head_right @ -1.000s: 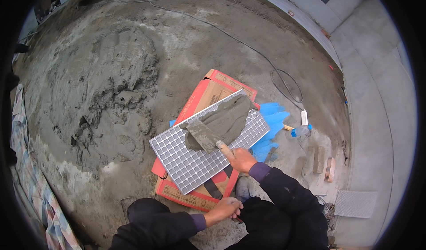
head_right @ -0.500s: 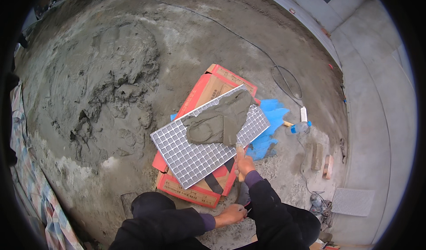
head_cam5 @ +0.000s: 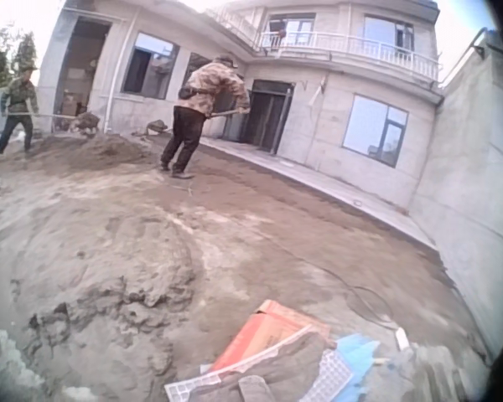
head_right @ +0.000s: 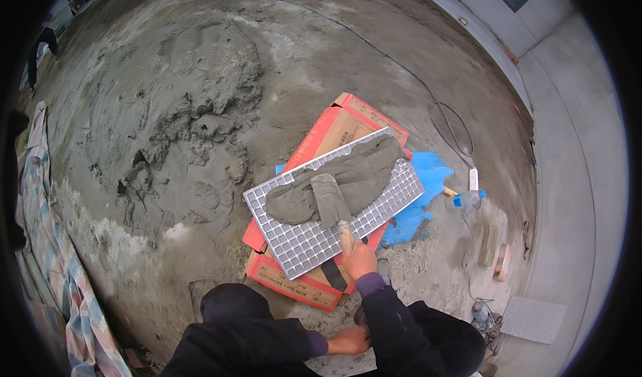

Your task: The person measures the floor area, levels the sand base, applies mortar to a tile, and sets it in place, tapping it to align with adjacent tiles. The person uses a tape measure, notched trowel, and rubber mallet during the process.

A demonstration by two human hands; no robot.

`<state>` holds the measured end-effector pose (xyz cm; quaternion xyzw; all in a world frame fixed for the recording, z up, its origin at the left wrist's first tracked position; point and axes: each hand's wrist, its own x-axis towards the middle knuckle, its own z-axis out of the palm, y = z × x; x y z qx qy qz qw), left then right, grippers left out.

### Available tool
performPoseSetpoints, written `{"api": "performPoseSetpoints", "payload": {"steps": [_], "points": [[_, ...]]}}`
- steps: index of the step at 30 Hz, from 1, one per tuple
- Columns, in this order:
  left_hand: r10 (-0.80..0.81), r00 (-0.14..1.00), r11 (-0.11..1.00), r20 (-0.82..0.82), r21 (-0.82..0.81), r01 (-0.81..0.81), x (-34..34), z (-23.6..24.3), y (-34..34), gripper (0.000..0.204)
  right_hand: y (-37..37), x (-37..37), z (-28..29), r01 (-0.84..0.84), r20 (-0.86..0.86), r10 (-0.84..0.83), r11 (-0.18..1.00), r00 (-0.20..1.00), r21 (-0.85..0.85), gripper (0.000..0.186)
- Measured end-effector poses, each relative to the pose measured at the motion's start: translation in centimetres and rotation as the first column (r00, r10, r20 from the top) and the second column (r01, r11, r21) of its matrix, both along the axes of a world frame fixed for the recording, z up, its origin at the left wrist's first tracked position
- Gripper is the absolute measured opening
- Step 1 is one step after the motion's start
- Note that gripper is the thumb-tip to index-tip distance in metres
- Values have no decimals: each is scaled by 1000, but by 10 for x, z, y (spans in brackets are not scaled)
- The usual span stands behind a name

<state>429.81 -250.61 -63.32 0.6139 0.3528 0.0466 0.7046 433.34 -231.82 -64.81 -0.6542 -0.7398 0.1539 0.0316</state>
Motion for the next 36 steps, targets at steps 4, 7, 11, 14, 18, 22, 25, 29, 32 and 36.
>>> {"api": "performPoseSetpoints", "payload": {"steps": [4,7,11,14,18,22,25,29,32,36], "points": [[-25,983,990,183,139,-1,8,-17,-14,50,-9,-29,-4,234,-319,-393,868,862,-437,62],[165,897,893,411,324,-313,16,-38,-34,51,-25,-63,1,5,-292,-173,868,941,-497,63],[278,869,865,409,288,-412,16,-41,-36,48,-37,-57,14,-229,7,232,962,973,-149,54],[68,996,997,62,32,-70,5,-29,-18,46,-21,-9,16,-163,170,164,986,972,-20,54],[19,995,1000,96,3,-20,-10,-10,-2,42,16,67,2,8,321,-54,990,945,141,52],[47,988,999,147,-3,-47,-14,-4,-2,33,61,108,-17,264,244,-322,933,915,244,52],[101,985,995,137,-32,-97,-13,-5,-5,34,72,109,-25,493,62,-492,870,868,4,55],[22,991,989,133,-151,-2,-7,-8,1,37,62,93,-28,207,1,-207,977,978,-47,57],[24,996,966,88,-257,-1,-6,-10,11,38,66,102,-16,57,130,-66,996,989,72,56],[69,990,964,121,-262,-35,-4,-13,14,41,106,165,12,58,245,-83,993,966,105,57]]}}
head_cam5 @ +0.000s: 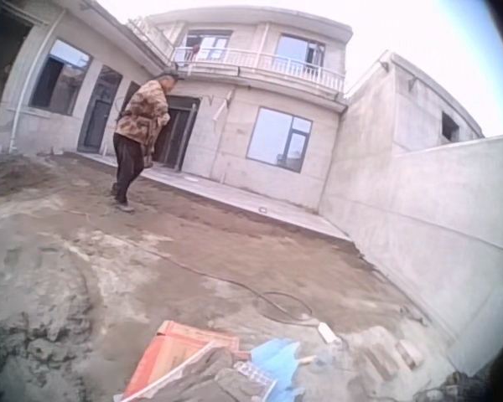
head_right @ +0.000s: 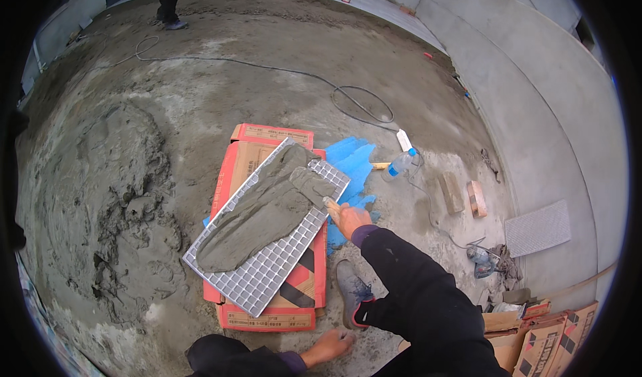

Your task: The person measures the floor area, levels the sand base, applies mortar to a tile, and sets it in place, tapping it to align with adjacent tiles. The person uses a tape measure, notched trowel, and rubber mallet during the process.

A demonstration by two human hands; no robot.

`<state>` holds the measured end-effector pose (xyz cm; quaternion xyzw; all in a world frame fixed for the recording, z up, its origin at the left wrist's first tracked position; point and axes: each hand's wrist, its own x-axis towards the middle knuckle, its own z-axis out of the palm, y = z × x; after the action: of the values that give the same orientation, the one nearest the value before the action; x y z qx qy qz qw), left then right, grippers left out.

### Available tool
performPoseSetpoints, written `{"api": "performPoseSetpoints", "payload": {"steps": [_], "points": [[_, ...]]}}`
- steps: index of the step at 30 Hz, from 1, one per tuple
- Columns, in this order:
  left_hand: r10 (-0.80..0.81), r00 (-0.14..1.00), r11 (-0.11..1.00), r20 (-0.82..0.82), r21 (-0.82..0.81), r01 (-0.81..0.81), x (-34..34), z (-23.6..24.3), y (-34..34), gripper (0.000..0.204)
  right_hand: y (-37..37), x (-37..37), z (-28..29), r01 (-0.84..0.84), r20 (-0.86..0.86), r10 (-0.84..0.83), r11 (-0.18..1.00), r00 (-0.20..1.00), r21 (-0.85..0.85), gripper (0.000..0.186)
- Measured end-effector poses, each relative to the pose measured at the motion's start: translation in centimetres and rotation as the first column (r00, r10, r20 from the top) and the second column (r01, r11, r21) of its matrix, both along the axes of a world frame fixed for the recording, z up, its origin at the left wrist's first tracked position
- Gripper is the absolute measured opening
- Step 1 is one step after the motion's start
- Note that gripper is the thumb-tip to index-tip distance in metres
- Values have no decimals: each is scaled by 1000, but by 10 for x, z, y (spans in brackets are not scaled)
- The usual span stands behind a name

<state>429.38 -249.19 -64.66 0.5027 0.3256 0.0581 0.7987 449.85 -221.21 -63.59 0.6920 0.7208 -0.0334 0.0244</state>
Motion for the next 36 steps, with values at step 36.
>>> {"api": "performPoseSetpoints", "payload": {"steps": [36], "points": [[369,914,811,-171,-420,-406,-17,-42,20,38,26,78,27,123,-238,-197,948,951,-295,54]]}}
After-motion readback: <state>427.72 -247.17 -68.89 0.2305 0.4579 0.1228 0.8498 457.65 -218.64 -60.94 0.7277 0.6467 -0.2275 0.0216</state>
